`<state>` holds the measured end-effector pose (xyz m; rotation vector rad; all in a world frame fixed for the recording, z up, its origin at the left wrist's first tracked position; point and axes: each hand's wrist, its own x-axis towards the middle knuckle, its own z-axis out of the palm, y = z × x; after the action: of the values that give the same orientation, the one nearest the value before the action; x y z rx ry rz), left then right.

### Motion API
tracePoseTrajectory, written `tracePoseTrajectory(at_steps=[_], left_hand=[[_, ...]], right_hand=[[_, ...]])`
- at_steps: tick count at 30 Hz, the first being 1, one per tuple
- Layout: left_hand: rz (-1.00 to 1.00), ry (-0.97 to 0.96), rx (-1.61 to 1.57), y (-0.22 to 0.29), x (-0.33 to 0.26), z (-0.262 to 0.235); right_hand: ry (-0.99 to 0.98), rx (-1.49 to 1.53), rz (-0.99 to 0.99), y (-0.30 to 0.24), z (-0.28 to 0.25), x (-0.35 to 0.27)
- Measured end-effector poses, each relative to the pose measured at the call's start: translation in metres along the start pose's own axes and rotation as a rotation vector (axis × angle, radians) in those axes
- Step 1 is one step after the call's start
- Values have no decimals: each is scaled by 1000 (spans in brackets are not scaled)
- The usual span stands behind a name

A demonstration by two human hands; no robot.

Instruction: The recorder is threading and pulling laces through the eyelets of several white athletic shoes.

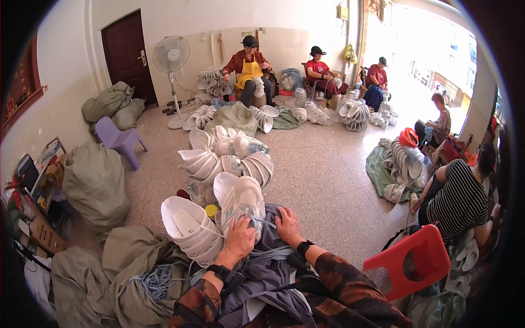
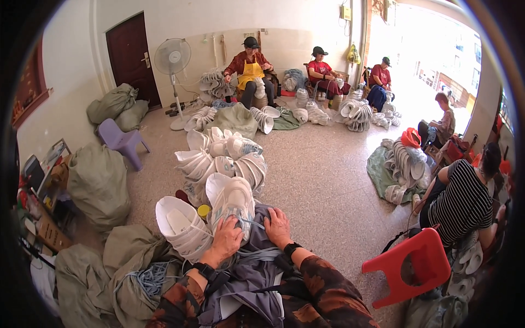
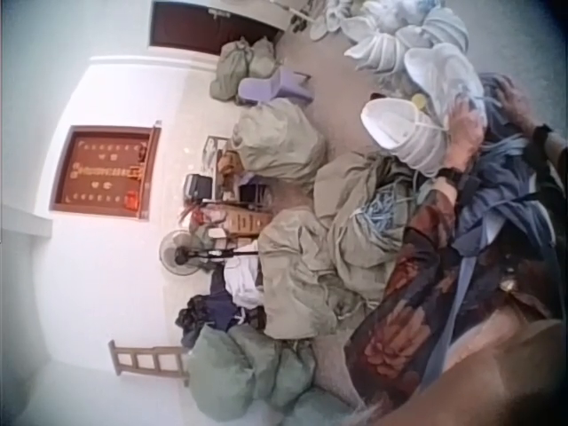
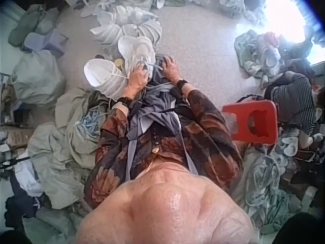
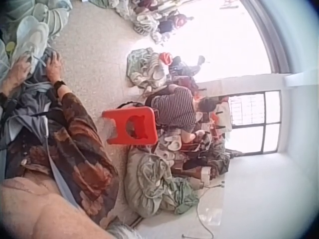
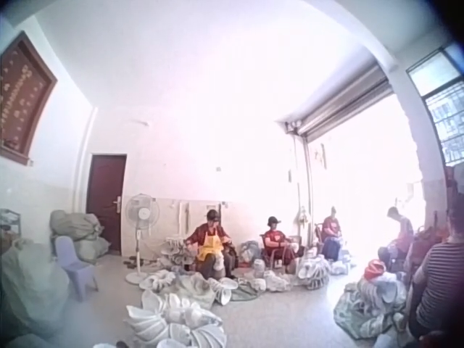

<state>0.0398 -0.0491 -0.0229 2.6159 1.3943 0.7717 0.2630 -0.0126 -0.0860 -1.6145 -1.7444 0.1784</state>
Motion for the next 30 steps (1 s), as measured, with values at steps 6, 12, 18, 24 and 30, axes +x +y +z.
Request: tracePoseTrajectory(at_steps=[6,12,18,24,30], left_hand=[[-7,-6,-4,0,-1,0],[-3,1,-5,0,-1,0],[-2,7,0,0,-1,0],[-2,6,-2,0,0,1],[-2,10,-9,0,0,1]], right_hand=[[3,-7,-5,-1,0,0],[-1,-11,2,-2,-1,0],[-5,-12,8,-1,0,0],[-9,-9,15,-1,-1,0],[-21,-4,19,-2,-2,0]])
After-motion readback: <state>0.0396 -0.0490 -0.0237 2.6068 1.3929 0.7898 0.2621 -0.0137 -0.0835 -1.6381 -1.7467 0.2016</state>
